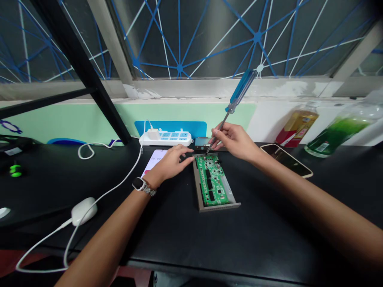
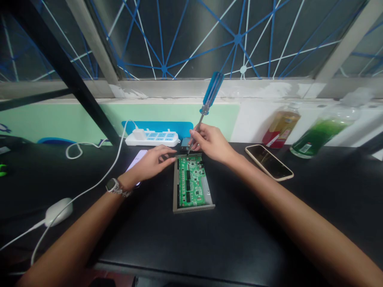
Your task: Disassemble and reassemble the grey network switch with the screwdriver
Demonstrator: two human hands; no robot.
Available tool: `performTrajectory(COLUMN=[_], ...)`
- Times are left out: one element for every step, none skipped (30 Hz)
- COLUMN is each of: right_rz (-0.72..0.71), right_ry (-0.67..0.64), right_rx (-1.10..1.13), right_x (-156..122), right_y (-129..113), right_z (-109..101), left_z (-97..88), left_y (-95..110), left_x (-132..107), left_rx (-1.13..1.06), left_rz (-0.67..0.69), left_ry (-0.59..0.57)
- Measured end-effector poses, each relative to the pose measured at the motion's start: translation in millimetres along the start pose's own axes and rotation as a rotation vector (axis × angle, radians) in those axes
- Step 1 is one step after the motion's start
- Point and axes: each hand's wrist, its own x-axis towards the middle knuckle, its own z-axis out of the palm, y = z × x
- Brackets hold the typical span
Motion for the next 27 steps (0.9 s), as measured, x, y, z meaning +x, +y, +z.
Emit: performTrajectory(right_rz=[-0.009,-0.017,-0.023,-0.028,-0.032,-0.034,-0.037,-0.04,-0.042,-0.043,-0.045,-0.046,-0.048,-0.049,-0.049,-0.049,-0.048,-0.045,-0.042,-0.04,-0.038,-0.037,-0.035,-0.033,-0.032,-0.031,-0.03], right_ry=[-0.001,-0.002,-0.004,-0.005,-0.005,-0.006,-0.008,-0.011,-0.014,-0.019,-0.024,-0.028,-0.032,-0.036,-0.04,-0.043,-0.044,-0.046,-0.049,-0.053,-0.055,-0.059,-0.063,-0.067,-0.072,-0.083,-0.099], right_rx=[-0.031,-0.065,-0.1,-0.13,-0.155,-0.174,-0.189,-0.202,-0.213,-0.223,-0.233,-0.242,-0.251,-0.261,-0.27,-0.279,-0.283,-0.287,-0.289,-0.293,-0.297,-0.303,-0.308,-0.312,-0.311,-0.308,-0.303], right_x=[-0.3,-0.7,-1.1,-1.6,-2.0,-2.3,-2.6,-2.9,-3.0,-3.0,-3.1,-3.1,-3.1,-3.1,-3.2,-3.4,-3.6,-3.8,-4.0,-4.2,-4.4,-4.5,-4.5,-4.3,-4.1,-3.8,-3.5], right_y=[2.5,4.7,6.6,8.0,9.1,9.8,10.2,10.5,10.8,11.1,11.5,11.9,12.4,12.9,13.4,13.9,14.3,14.7,15.0,15.2,15.4,15.5,15.5,15.3,15.1,14.8,14.5], right_z=[1.9,3.7,5.2,6.3,7.2,7.7,8.1,8.3,8.5,8.7,8.9,9.2,9.6,9.9,10.2,10.4,10.6,10.8,11.0,11.2,11.3,11.4,11.5,11.5,11.3,11.1,10.8], left_z=[4.9,10.0,15.1,19.9,24.3,28.2,31.7,34.7,37.3,39.6,41.4,43.0,44.3,45.3,46.1,46.8,47.4,47.9,48.3,48.6,48.7,48.5,48.0,47.3,46.5,45.7,45.1], left_y=[3.2,6.4,9.6,12.8,16.1,19.4,22.7,25.9,28.8,31.3,33.3,34.7,35.5,35.7,35.6,35.1,34.5,33.8,33.1,32.6,32.1,31.9,31.9,32.0,32.4,32.9,33.5], left_x=[-0.5,-0.9,-1.2,-1.3,-1.4,-1.4,-1.4,-1.5,-1.6,-1.7,-1.7,-1.8,-1.7,-1.7,-1.6,-1.5,-1.5,-1.5,-1.7,-2.0,-2.3,-2.6,-2.8,-2.6,-1.9,-0.5,1.7], left_rx=[-0.049,-0.09,-0.129,-0.164,-0.197,-0.23,-0.261,-0.288,-0.311,-0.328,-0.342,-0.353,-0.362,-0.369,-0.376,-0.38,-0.382,-0.383,-0.384,-0.385,-0.385,-0.383,-0.377,-0.367,-0.353,-0.335,-0.316], left_rz=[-0.019,-0.04,-0.063,-0.09,-0.116,-0.14,-0.157,-0.166,-0.169,-0.165,-0.16,-0.154,-0.151,-0.15,-0.151,-0.154,-0.157,-0.158,-0.156,-0.154,-0.152,-0.151,-0.149,-0.143,-0.133,-0.12,-0.104], left_ry=[-0.009,-0.021,-0.027,-0.029,-0.023,-0.01,0.004,0.016,0.024,0.029,0.033,0.032,0.032,0.033,0.035,0.036,0.037,0.039,0.042,0.044,0.045,0.044,0.041,0.038,0.037,0.047,0.068])
